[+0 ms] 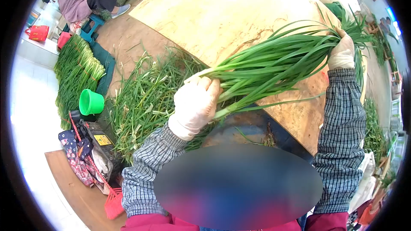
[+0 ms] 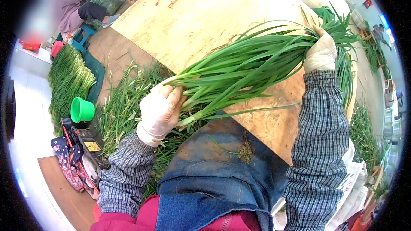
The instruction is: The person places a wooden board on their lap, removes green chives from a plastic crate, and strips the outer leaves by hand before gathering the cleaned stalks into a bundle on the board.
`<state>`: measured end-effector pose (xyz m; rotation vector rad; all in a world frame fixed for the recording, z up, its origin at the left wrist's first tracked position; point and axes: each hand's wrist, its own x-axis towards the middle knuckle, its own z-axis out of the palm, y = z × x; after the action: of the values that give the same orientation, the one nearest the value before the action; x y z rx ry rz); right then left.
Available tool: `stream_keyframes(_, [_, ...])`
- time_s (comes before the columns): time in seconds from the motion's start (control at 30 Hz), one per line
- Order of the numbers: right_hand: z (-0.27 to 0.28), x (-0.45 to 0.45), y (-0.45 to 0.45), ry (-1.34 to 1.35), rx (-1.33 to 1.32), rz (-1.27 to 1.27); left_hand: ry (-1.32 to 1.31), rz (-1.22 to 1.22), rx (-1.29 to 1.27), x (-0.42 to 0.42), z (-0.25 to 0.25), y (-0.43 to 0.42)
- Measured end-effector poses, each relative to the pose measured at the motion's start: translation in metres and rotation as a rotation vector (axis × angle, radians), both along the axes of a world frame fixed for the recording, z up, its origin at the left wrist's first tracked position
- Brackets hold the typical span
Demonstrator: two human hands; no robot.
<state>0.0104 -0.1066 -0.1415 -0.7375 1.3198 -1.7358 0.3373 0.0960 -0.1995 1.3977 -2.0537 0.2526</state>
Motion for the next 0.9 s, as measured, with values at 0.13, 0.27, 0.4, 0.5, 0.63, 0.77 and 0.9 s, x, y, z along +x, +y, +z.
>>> stream_keyframes(0.13, [0.011,0.015,0.018,0.633,-0.012,-0.069,-0.152,-0.031,0.094,-0.003,0.006,0.005])
stream_keyframes(0.27, [0.016,0.012,0.014,0.566,0.037,-0.003,-0.265,-0.178,0.089,0.001,0.009,-0.001])
stream_keyframes(0.4, [0.015,0.014,-0.001,0.037,0.057,-0.017,-0.320,-0.235,0.006,0.006,0.012,-0.008])
stream_keyframes(0.5, [0.023,0.030,0.011,0.133,0.039,-0.086,-0.131,-0.131,0.075,-0.001,0.004,-0.011])
stream_keyframes(0.63, [0.017,0.020,0.002,0.132,0.040,-0.028,-0.001,-0.072,0.119,-0.001,-0.006,-0.011])
stream_keyframes(0.77, [0.015,0.022,-0.001,0.112,0.066,-0.010,-0.005,-0.020,0.105,0.005,0.005,-0.004])
stream_keyframes(0.9, [-0.026,-0.035,-0.035,0.616,0.134,0.035,0.141,0.160,0.172,0.055,-0.003,0.024])
